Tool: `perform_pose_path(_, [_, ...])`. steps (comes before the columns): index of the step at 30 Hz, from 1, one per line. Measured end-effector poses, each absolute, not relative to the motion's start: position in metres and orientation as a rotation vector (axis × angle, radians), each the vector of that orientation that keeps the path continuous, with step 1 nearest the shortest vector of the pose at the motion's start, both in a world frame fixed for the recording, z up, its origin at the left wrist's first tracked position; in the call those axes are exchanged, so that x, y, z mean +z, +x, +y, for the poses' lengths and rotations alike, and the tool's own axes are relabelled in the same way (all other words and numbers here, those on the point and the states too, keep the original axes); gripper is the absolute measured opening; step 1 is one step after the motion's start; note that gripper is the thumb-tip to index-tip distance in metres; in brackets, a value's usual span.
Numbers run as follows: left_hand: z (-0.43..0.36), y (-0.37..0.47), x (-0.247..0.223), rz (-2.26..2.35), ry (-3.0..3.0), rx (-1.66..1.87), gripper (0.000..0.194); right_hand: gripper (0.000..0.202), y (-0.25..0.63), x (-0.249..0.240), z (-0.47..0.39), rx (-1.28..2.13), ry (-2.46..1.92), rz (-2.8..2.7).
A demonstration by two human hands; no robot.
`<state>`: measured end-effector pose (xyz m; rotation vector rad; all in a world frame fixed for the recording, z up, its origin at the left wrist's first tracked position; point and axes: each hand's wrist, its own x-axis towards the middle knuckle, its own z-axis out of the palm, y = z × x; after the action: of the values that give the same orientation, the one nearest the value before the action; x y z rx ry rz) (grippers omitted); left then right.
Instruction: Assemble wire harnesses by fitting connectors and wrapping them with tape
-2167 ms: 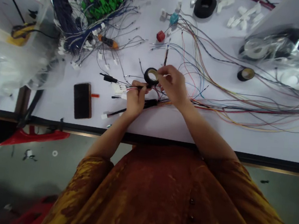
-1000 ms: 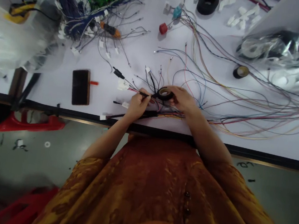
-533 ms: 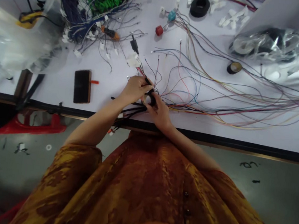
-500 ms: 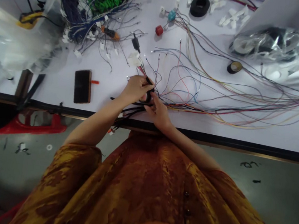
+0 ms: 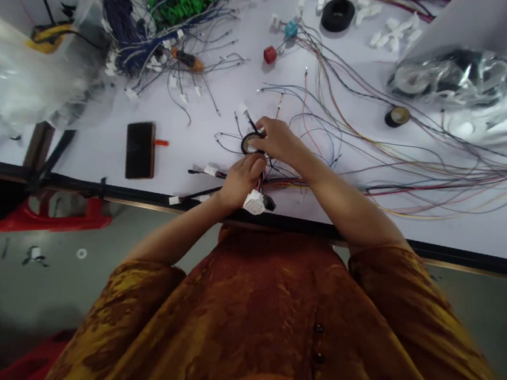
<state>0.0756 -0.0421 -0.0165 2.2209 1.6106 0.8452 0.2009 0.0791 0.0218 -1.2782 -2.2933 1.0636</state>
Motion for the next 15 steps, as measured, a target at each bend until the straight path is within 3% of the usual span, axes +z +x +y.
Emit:
perform_pose_path(5, [-0.041, 0.075, -0.026, 1.612, 2.023, 1.158, 0.007, 0.04, 0.199, 0.034, 0.084, 0.917, -1.312, -2.382])
perform_pose_path(9, [-0.028, 0.073, -0.037, 1.652, 1.593, 1.412, 0.017, 0.059, 0.224, 0.023, 0.067, 0.986, -1.291, -2.104])
perform_pose_path(12, [-0.014, 0.071, -0.042, 1.569, 1.16, 1.382, 0.014, 0.053, 0.243, 0.003, 0.054, 1.161, -1.355, -1.996])
perform_pose_path(15, [-0.005, 0.07, -0.043, 1.456, 1.042, 1.333, 0.009, 0.045, 0.251, -0.009, 0.049, 1.023, -1.324, -2.135])
